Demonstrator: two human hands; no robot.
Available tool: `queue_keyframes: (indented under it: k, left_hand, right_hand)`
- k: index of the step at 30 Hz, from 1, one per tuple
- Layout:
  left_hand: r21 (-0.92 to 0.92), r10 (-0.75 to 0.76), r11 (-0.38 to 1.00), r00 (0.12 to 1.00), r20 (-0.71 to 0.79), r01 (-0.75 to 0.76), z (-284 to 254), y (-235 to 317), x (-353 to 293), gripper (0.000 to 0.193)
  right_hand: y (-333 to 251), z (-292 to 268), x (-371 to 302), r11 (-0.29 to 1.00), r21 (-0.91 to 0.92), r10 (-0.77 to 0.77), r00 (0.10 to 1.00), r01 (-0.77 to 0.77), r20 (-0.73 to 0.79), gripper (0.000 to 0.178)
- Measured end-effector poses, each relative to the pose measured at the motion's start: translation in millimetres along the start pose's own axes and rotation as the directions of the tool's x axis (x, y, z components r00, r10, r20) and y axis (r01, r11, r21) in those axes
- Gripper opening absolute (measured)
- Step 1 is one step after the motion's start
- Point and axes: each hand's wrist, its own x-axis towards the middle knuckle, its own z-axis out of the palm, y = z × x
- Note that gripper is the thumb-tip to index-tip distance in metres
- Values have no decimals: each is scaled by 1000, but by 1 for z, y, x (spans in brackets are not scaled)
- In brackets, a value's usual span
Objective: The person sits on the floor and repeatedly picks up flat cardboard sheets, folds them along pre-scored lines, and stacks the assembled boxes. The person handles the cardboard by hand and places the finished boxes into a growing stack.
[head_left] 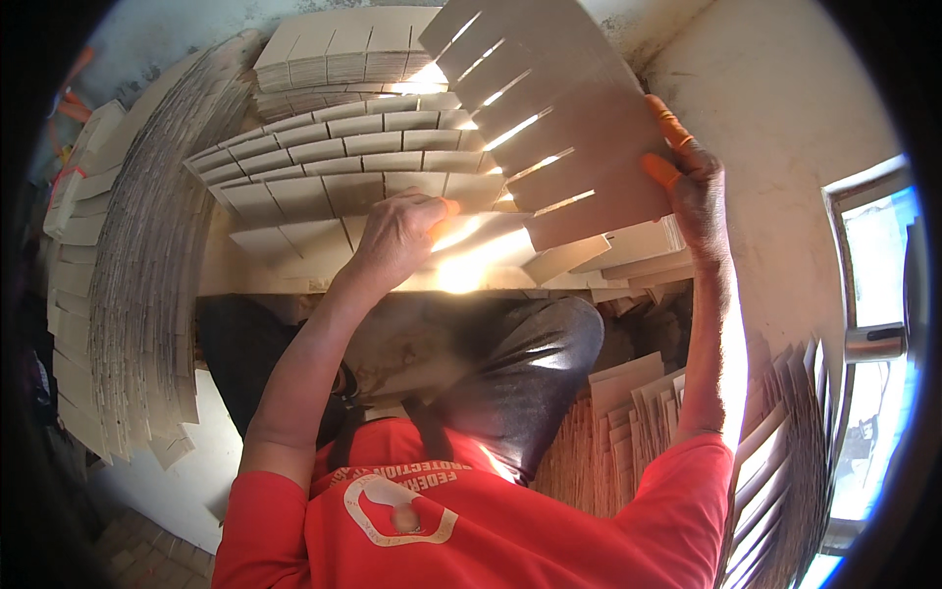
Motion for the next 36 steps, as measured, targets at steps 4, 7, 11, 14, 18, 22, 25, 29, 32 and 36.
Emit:
queue_keyframes:
  k: [4, 7, 11, 14, 18, 22, 25, 29, 32, 36]
  left_hand:
    - [-34, -30, 999, 999, -11, 30, -3, -2, 9, 20]
    - [159, -1, 987, 993, -121, 20, -11, -7, 27, 21]
    - [293, -94, 951, 995, -15, 94, -16, -19, 40, 22]
    - [286, -103, 954, 994, 28, 90, -16, -24, 41, 21]
    - [172, -84, 980, 993, -77, 96, -19, -29, 50, 18]
    - [241, -110, 957, 972, -205, 159, -37, -71, 77, 20]
    - [359, -259, 892, 962, -90, 274, -48, -79, 104, 33]
    - [539, -304, 815, 949, 81, 214, -48, -99, 125, 13]
    - [555, -481, 769, 859, 176, 317, -39, -118, 134, 34]
    - [585, -404, 785, 885, 230, 206, -32, -132, 137, 25]
  right_hand:
    - [7, 7, -1, 1000, 0, 12, 999, -12, 46, 61]
    - [16, 6, -1, 998, 29, -57, 998, 56, 16, 60]
    - [13, 14, -5, 998, 22, 62, 992, -65, 107, 60]
    - [16, 19, -3, 999, 4, 44, 993, -45, 113, 61]
    - [18, 17, -4, 1000, -22, 24, 994, -22, 105, 60]
    - [15, 17, -2, 997, -71, -8, 992, 17, 124, 60]
    - [8, 9, -1, 997, -72, 49, 984, -37, 170, 60]
    - [3, 18, -6, 985, -172, 3, 995, 15, 103, 60]
    - [17, 19, -8, 988, -148, -27, 998, 36, 62, 61]
    - [24, 13, -5, 990, -135, -37, 998, 44, 57, 62]
